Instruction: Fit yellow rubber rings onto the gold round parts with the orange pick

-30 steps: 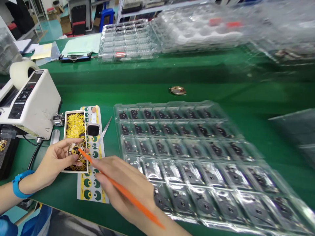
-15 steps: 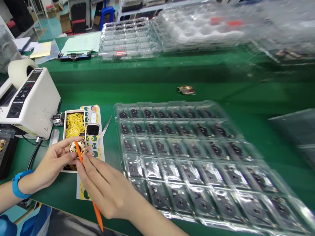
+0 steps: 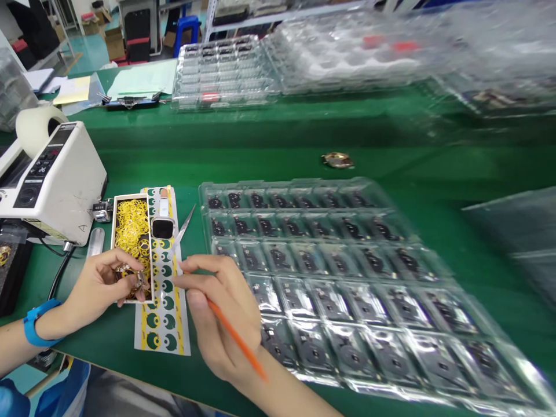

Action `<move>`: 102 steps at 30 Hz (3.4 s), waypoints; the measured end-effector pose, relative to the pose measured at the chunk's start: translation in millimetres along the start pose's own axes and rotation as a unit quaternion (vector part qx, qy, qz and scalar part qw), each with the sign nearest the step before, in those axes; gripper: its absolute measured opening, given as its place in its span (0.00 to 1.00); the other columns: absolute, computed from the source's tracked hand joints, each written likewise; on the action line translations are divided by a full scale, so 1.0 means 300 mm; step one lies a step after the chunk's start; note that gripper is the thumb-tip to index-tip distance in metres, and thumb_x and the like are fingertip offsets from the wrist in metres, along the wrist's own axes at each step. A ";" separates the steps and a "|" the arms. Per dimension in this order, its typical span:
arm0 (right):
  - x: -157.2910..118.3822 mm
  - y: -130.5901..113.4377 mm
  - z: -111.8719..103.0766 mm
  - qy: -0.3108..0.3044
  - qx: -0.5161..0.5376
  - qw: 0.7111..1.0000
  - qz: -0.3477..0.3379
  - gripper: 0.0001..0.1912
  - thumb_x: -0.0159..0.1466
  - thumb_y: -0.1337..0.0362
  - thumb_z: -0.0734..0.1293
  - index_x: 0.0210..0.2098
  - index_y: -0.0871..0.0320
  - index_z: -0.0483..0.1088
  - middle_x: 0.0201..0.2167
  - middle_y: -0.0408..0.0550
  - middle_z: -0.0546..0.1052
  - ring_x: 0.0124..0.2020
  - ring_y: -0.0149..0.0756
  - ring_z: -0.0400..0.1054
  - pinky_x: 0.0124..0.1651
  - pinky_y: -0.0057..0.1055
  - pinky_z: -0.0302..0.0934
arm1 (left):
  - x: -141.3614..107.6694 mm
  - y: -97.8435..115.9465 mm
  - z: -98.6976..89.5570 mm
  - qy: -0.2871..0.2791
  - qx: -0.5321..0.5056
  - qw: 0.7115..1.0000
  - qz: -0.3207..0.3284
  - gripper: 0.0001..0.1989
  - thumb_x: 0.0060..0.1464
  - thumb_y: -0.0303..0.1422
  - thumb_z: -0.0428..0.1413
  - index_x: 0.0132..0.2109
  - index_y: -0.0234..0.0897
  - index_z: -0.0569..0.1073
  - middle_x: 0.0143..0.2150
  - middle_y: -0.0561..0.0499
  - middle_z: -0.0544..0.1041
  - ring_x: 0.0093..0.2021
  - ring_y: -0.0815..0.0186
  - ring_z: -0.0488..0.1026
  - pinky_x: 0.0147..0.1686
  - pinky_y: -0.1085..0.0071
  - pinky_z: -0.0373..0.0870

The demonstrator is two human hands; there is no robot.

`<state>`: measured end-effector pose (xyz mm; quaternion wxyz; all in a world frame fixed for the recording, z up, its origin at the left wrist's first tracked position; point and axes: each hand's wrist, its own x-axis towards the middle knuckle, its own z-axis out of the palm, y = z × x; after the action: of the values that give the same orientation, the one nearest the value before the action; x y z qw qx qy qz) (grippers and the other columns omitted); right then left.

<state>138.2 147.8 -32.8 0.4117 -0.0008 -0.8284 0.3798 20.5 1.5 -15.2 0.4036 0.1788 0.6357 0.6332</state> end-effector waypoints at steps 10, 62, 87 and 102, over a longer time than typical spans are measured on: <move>-0.002 -0.018 0.082 -0.058 -0.110 0.991 -0.056 0.05 0.63 0.75 0.63 0.37 0.64 0.69 0.26 0.49 0.72 0.26 0.33 0.68 0.24 0.27 0.62 | -0.022 -0.020 0.020 0.038 0.077 0.996 0.040 0.20 0.46 0.26 0.58 0.49 0.36 0.72 0.36 0.48 0.77 0.32 0.65 0.74 0.30 0.74 0.73; 0.040 0.137 -0.255 -0.121 -0.333 0.913 0.200 0.09 0.62 0.67 0.59 0.34 0.57 0.72 0.32 0.48 0.75 0.33 0.35 0.69 0.34 0.28 0.58 | 0.016 0.013 -0.071 0.156 -0.008 0.979 0.131 0.13 0.51 0.40 0.63 0.40 0.37 0.75 0.33 0.48 0.80 0.39 0.57 0.79 0.33 0.72 0.79; 0.110 -0.008 -0.034 -0.196 0.130 0.916 0.327 0.22 0.58 0.58 0.66 0.51 0.54 0.63 0.24 0.41 0.71 0.20 0.30 0.61 0.24 0.27 0.58 | 0.001 0.020 -0.031 -0.081 -0.122 0.989 -0.004 0.11 0.48 0.36 0.65 0.38 0.36 0.75 0.40 0.48 0.76 0.39 0.65 0.75 0.43 0.69 0.71; 0.073 -0.012 0.002 -0.121 -0.101 0.974 -0.163 0.17 0.59 0.77 0.60 0.40 0.51 0.72 0.32 0.47 0.77 0.20 0.30 0.62 0.21 0.28 0.57 | -0.008 0.035 -0.045 -0.109 -0.111 0.984 -0.092 0.14 0.41 0.40 0.68 0.24 0.34 0.75 0.23 0.53 0.72 0.25 0.71 0.68 0.30 0.76 0.68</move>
<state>124.4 151.8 -15.9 0.3621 0.1384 -0.8954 0.2191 9.0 -7.7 -6.4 0.5445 0.1421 0.5274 0.6365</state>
